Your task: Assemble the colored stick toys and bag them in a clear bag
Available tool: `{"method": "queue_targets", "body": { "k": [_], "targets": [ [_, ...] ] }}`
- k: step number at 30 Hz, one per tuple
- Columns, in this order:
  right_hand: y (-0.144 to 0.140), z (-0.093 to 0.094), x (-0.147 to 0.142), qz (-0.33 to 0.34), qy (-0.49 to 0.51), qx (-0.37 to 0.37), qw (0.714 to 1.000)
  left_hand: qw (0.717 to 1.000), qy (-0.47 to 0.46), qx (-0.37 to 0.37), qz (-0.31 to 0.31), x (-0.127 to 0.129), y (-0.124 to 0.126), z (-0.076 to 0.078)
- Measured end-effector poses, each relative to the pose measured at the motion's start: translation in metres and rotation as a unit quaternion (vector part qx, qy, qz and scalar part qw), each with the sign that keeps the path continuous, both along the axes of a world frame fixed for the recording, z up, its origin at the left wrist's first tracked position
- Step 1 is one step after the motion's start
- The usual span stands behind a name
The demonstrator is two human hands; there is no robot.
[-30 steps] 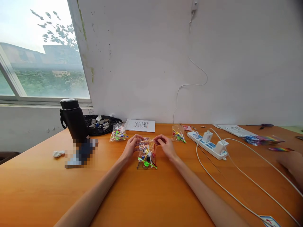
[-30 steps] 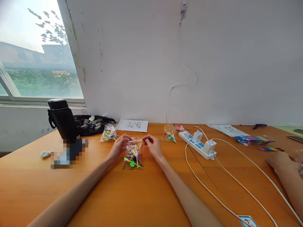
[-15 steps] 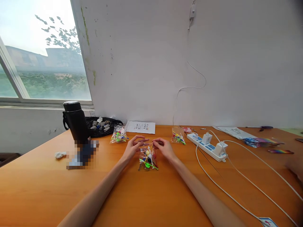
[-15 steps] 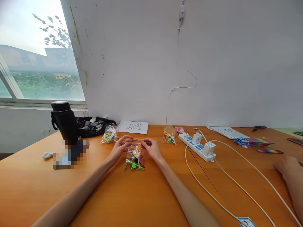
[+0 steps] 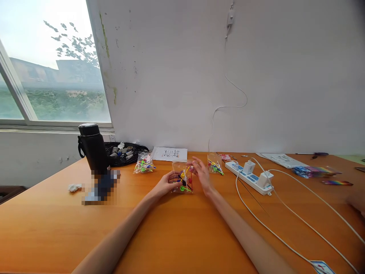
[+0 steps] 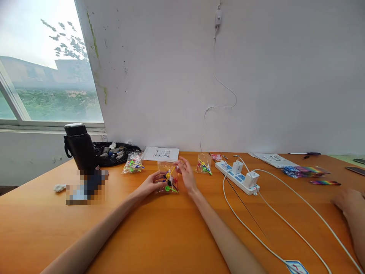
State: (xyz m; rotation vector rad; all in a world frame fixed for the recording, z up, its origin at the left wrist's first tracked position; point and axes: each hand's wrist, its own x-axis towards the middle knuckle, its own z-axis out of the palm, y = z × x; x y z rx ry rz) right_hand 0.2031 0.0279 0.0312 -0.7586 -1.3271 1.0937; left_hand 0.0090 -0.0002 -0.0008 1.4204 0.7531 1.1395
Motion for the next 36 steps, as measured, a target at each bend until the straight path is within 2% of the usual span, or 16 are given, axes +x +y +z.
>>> {"method": "queue_targets", "body": {
  "k": [3, 7, 9, 12, 14, 17, 20, 25, 33, 36],
  "targets": [
    [-0.004, -0.009, -0.008, 0.046, -0.026, -0.052, 0.997, 0.998, -0.038, 0.005, 0.043, -0.007, 0.008, -0.004],
    [-0.006, -0.026, -0.016, 0.152, -0.073, -0.103, 0.98, 0.994, -0.074, -0.002, 0.076, -0.014, 0.016, -0.007],
    [-0.002, -0.032, -0.017, 0.157, -0.063, -0.114, 0.979, 0.993, -0.08, -0.014, 0.087, -0.014, 0.018, -0.007],
    [0.01, -0.038, -0.01, 0.104, -0.043, -0.101, 0.988, 0.986, -0.097, -0.047, 0.129, -0.013, 0.019, -0.008],
    [0.023, -0.042, -0.001, 0.044, -0.027, -0.095, 0.994, 0.981, -0.099, -0.074, 0.15, -0.013, 0.019, -0.008],
    [0.043, -0.049, 0.02, -0.067, -0.013, -0.099, 0.993, 0.979, -0.09, -0.097, 0.155, -0.015, 0.019, -0.011],
    [0.059, -0.056, 0.04, -0.126, -0.02, -0.114, 0.985, 0.982, -0.079, -0.099, 0.141, -0.016, 0.02, -0.014],
    [0.072, -0.062, 0.054, -0.164, -0.053, -0.126, 0.977, 0.983, -0.066, -0.099, 0.142, -0.012, 0.021, -0.014],
    [0.073, -0.061, 0.053, -0.18, -0.099, -0.122, 0.971, 0.984, -0.059, -0.094, 0.142, -0.011, 0.023, -0.016],
    [0.075, -0.066, 0.054, -0.198, -0.128, -0.077, 0.969, 0.984, -0.058, -0.092, 0.14, -0.012, 0.024, -0.018]
  ]
}}
